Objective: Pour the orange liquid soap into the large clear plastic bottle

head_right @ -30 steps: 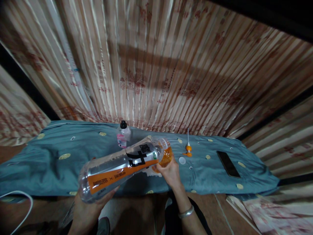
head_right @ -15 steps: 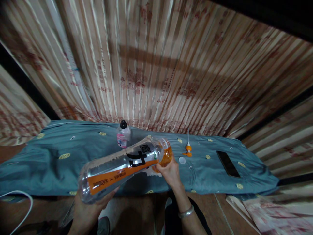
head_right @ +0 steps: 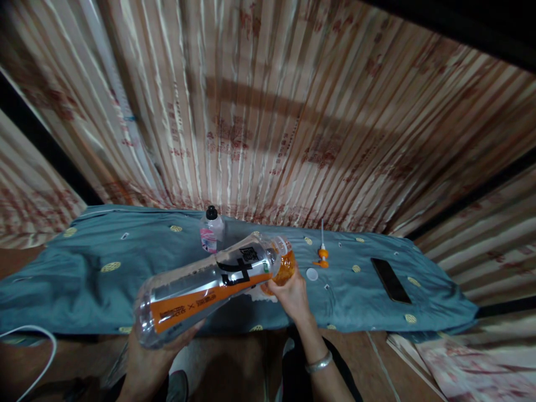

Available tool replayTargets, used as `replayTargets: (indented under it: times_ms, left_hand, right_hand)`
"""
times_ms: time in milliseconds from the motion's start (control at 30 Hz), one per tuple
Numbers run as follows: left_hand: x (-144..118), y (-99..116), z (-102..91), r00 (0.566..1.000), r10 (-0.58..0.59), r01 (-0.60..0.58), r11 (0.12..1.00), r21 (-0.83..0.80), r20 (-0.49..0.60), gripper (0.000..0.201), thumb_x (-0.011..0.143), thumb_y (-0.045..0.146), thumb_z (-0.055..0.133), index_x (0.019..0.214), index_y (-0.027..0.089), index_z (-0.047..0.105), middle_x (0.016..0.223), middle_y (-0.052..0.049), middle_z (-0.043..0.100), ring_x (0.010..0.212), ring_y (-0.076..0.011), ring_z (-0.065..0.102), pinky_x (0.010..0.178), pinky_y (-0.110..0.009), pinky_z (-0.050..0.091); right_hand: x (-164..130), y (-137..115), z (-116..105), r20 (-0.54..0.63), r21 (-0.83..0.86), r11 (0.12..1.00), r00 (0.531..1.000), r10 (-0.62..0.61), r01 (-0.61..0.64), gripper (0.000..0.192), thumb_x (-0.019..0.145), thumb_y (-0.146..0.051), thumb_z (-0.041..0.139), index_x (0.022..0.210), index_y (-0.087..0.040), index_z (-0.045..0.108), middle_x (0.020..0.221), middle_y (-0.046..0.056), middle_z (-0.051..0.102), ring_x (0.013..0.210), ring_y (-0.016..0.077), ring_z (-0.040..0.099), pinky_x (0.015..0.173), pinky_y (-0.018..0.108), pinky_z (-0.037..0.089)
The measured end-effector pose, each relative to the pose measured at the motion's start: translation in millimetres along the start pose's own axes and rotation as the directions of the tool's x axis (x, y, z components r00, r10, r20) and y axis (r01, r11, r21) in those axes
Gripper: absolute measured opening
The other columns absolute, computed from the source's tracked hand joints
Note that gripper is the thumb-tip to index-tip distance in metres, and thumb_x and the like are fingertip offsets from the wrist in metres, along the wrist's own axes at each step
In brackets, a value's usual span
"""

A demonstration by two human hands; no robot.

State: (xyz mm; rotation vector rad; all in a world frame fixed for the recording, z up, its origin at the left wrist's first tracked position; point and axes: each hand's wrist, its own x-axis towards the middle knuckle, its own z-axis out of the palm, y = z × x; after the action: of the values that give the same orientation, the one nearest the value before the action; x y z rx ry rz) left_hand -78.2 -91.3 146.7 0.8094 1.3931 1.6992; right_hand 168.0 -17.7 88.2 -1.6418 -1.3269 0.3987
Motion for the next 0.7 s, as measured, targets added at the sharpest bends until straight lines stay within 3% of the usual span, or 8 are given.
replayTargets:
  times_ms: [133, 400, 700]
  left_hand:
    - [-0.4, 2.2, -1.5, 1.000, -0.012, 0.012, 1.000, 0.007, 0.004, 0.096, 0.044, 0.038, 0.101, 0.131, 0.031, 0.061, 0.111, -0.004, 0.076, 0.105, -0.0370, 0.075, 0.099, -0.060, 0.059]
    - [-0.1, 4.8, -1.7, 1.000, -0.001, 0.002, 0.998, 0.064, -0.009, 0.096, 0.042, 0.042, 0.100, 0.130, 0.031, 0.060, 0.105, -0.002, 0.075, 0.101, -0.0360, 0.074, 0.101, -0.062, 0.056]
    - [-1.0, 6.1, -0.6, 0.999, -0.032, 0.032, 0.999, 0.015, 0.008, 0.099, 0.042, 0.039, 0.101, 0.131, 0.031, 0.059, 0.110, -0.004, 0.075, 0.103, -0.0362, 0.075, 0.097, -0.058, 0.060]
  right_hand:
    - [0.0, 0.9, 0.0, 0.013, -0.009, 1.000, 1.000, 0.013, -0.012, 0.051, 0.065, -0.041, 0.069, 0.110, -0.019, 0.063, 0.090, 0.009, 0.082, 0.078, 0.0316, 0.079, 0.072, 0.041, 0.064]
    - [0.6, -3.9, -1.1, 0.033, 0.050, 0.998, 0.999, 0.022, -0.024, 0.057, 0.063, -0.039, 0.071, 0.116, -0.018, 0.062, 0.091, 0.008, 0.082, 0.080, 0.0309, 0.079, 0.074, 0.041, 0.064]
    - [0.5, -4.4, -1.5, 0.009, 0.018, 1.000, 1.000, 0.020, -0.020, 0.048, 0.063, -0.041, 0.069, 0.106, -0.020, 0.064, 0.084, 0.007, 0.081, 0.074, 0.0300, 0.078, 0.067, 0.039, 0.063]
